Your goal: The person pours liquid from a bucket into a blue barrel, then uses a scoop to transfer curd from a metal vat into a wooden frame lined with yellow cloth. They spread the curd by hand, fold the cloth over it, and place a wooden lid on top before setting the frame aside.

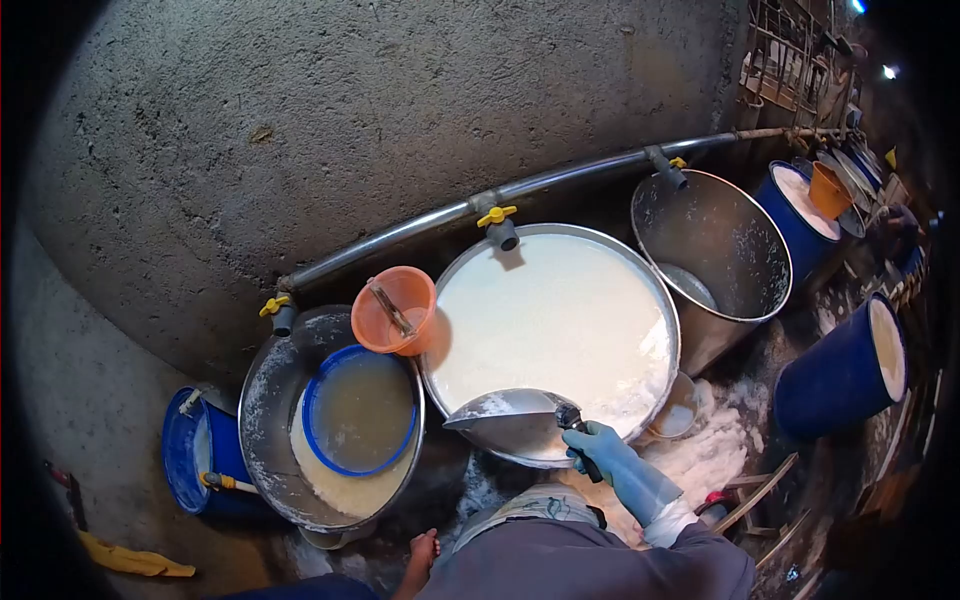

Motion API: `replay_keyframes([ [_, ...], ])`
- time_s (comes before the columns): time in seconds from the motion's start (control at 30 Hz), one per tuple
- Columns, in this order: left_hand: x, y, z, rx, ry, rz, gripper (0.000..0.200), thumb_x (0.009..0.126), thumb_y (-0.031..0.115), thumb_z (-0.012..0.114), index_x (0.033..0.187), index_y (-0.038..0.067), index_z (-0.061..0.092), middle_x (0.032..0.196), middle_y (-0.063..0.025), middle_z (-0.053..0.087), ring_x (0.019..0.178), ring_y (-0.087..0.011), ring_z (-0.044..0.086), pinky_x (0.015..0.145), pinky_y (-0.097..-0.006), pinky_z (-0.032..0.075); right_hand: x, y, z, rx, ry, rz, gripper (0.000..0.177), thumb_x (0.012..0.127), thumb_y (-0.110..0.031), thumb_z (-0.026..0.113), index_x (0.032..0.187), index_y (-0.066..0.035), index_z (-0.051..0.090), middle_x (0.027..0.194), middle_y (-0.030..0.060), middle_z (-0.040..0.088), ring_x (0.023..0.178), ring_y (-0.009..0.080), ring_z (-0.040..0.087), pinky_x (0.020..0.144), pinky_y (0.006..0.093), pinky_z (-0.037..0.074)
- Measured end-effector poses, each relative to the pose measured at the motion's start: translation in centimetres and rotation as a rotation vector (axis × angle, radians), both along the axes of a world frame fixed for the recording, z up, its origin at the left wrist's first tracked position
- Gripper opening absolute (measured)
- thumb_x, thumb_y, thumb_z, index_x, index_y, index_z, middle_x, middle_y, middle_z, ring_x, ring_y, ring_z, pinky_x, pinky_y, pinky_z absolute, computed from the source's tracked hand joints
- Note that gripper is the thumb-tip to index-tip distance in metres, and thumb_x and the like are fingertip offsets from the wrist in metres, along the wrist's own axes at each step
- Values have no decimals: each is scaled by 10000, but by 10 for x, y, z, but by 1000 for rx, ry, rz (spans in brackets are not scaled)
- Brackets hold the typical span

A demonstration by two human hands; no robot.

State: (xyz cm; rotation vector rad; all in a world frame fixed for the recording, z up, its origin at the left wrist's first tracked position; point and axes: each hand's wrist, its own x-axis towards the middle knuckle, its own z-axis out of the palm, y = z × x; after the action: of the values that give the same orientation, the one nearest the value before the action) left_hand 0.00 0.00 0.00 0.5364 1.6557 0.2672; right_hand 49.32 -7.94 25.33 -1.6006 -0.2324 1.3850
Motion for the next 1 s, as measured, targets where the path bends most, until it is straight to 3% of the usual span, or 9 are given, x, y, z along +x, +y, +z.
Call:
replay_keyframes([
  [0.07,0,3,1,0,59,-32,242,939,244,679,812,78,558,627,-64,562,476,-186,524,443,-342,448,8,-1,11,32,28,22,309,922,-271,706,1072,-13,625,797,86,636,549,132,588,478,254,486],
  [0.2,10,1,6,24,26,-42,256,940,252,674,797,87,541,627,-60,559,475,-176,517,432,-332,439,33,-1,39,100,1,-43,283,931,-252,689,1061,-10,619,778,75,616,535,133,573,468,262,475],
  [0.37,10,0,5,73,0,-2,267,921,248,694,762,78,562,602,-49,561,452,-146,512,391,-303,412,78,9,82,221,-323,-256,265,901,-227,693,989,7,603,753,67,603,521,113,529,463,261,442],
  [0.5,1,-1,-3,97,17,4,268,924,256,684,764,77,565,612,-44,562,464,-139,511,392,-299,418,129,19,71,276,-628,-447,225,897,-215,697,955,-26,589,716,21,570,515,95,506,468,253,419],
  [0.6,-7,-1,-6,131,27,20,275,922,274,678,774,79,555,618,-40,558,467,-133,505,393,-296,421,178,19,28,253,-818,-526,206,893,-220,699,950,-47,602,683,-11,565,516,82,495,469,271,409],
  [0.7,-16,-4,-13,157,23,37,279,920,283,678,771,90,541,615,-34,557,462,-129,505,390,-291,420,198,7,6,196,-904,-533,216,885,-236,704,934,-47,609,668,-19,559,522,78,498,473,272,405],
  [0.73,-19,-5,-13,149,27,52,282,919,286,681,771,93,539,614,-31,557,460,-128,505,390,-291,419,201,2,1,153,-922,-519,323,857,-242,742,1021,1,607,672,2,575,504,88,504,468,272,436],
  [0.87,-27,-2,-12,126,32,98,288,917,294,691,767,97,544,610,-27,560,455,-128,502,386,-286,408,192,-12,-32,8,-895,-505,337,845,-250,753,1022,-3,609,699,20,607,525,96,539,479,275,451],
  [1.0,-33,-3,-15,105,38,74,298,917,298,695,751,97,551,607,-27,564,452,-128,500,386,-284,399,160,-24,-51,47,-934,-469,320,832,-259,753,968,-5,614,693,29,607,523,101,541,487,279,460],
])
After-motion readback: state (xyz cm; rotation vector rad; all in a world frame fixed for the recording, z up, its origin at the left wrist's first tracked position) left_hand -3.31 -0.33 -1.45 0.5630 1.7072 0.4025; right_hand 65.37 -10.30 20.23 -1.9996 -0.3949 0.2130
